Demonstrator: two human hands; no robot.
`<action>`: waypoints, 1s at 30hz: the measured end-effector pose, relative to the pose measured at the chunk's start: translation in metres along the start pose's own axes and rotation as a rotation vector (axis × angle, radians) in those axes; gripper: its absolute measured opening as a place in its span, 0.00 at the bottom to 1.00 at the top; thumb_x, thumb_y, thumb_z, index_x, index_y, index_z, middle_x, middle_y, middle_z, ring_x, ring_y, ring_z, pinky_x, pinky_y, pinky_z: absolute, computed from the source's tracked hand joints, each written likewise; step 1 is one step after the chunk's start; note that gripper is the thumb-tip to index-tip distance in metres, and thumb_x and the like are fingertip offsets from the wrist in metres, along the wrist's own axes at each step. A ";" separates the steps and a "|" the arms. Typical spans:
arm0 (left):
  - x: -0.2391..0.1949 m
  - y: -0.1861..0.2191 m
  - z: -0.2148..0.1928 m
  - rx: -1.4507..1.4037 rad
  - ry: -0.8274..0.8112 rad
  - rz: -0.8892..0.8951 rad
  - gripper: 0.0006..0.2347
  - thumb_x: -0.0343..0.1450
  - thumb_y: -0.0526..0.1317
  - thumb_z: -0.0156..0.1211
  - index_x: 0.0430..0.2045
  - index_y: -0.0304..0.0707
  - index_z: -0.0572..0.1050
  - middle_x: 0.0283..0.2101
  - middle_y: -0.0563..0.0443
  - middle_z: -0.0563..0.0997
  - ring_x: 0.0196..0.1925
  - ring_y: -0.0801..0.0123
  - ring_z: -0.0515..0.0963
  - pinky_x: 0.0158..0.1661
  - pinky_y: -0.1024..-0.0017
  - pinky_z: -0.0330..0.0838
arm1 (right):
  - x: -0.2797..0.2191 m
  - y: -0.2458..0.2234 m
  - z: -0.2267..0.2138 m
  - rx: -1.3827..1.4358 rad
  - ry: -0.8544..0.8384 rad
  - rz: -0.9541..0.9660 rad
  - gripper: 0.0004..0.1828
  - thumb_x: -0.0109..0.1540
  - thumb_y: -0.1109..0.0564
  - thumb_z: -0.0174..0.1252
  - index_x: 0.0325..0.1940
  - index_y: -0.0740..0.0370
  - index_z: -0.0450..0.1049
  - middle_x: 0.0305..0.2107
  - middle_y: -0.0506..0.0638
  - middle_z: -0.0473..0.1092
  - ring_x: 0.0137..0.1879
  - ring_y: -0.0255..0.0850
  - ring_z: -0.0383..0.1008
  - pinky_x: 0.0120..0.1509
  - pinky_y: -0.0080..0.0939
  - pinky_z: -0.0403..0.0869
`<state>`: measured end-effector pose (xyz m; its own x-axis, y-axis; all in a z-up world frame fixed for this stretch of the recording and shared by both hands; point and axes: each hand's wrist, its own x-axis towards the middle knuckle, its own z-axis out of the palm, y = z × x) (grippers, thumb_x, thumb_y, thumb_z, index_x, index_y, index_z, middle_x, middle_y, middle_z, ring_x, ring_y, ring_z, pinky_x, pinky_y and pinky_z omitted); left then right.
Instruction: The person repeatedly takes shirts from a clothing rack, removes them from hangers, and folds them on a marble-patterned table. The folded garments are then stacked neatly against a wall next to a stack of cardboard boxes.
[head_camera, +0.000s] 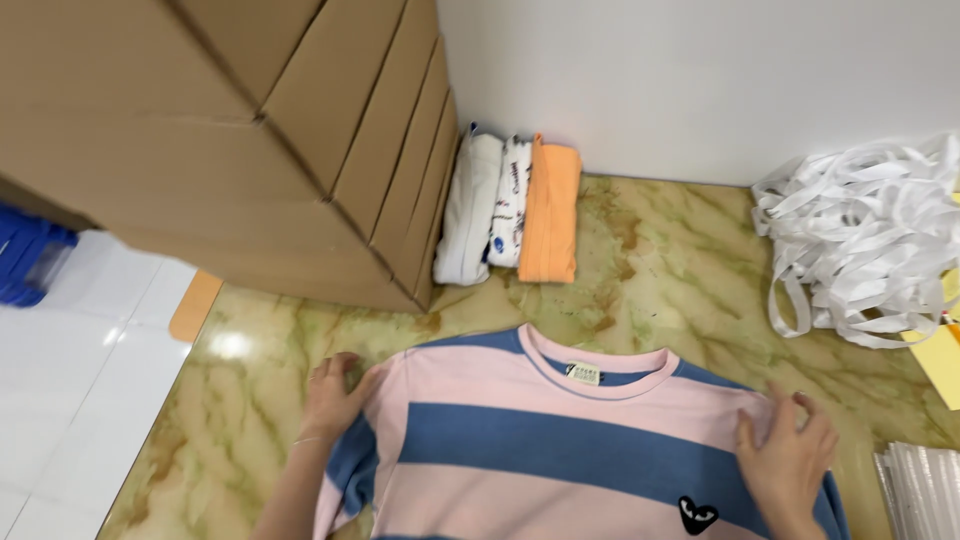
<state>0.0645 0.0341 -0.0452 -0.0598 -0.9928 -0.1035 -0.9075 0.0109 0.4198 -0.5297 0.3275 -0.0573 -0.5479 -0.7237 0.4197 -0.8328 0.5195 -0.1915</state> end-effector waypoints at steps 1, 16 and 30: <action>-0.015 -0.021 -0.008 0.004 0.002 -0.014 0.29 0.64 0.66 0.62 0.50 0.45 0.78 0.51 0.47 0.84 0.59 0.52 0.78 0.64 0.60 0.67 | -0.016 -0.015 -0.004 0.007 -0.009 -0.010 0.37 0.60 0.48 0.64 0.74 0.57 0.73 0.63 0.69 0.66 0.62 0.70 0.69 0.71 0.68 0.68; -0.254 -0.203 -0.031 0.110 0.240 -0.095 0.27 0.51 0.66 0.77 0.37 0.55 0.84 0.46 0.53 0.78 0.53 0.55 0.78 0.65 0.60 0.66 | -0.254 -0.102 -0.047 0.196 -0.293 -0.164 0.26 0.51 0.36 0.68 0.54 0.25 0.79 0.63 0.49 0.70 0.67 0.47 0.73 0.69 0.48 0.75; -0.227 -0.014 -0.202 -0.335 -0.062 -0.044 0.18 0.72 0.52 0.55 0.53 0.50 0.78 0.49 0.47 0.86 0.54 0.56 0.84 0.54 0.61 0.74 | -0.280 -0.120 -0.066 0.111 -0.659 0.173 0.39 0.56 0.34 0.65 0.72 0.33 0.67 0.78 0.56 0.51 0.82 0.57 0.49 0.82 0.61 0.53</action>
<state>0.1743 0.2354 0.1544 -0.0579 -0.9822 -0.1788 -0.7235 -0.0821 0.6854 -0.2713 0.4982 -0.0935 -0.5784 -0.7779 -0.2457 -0.7128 0.6284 -0.3116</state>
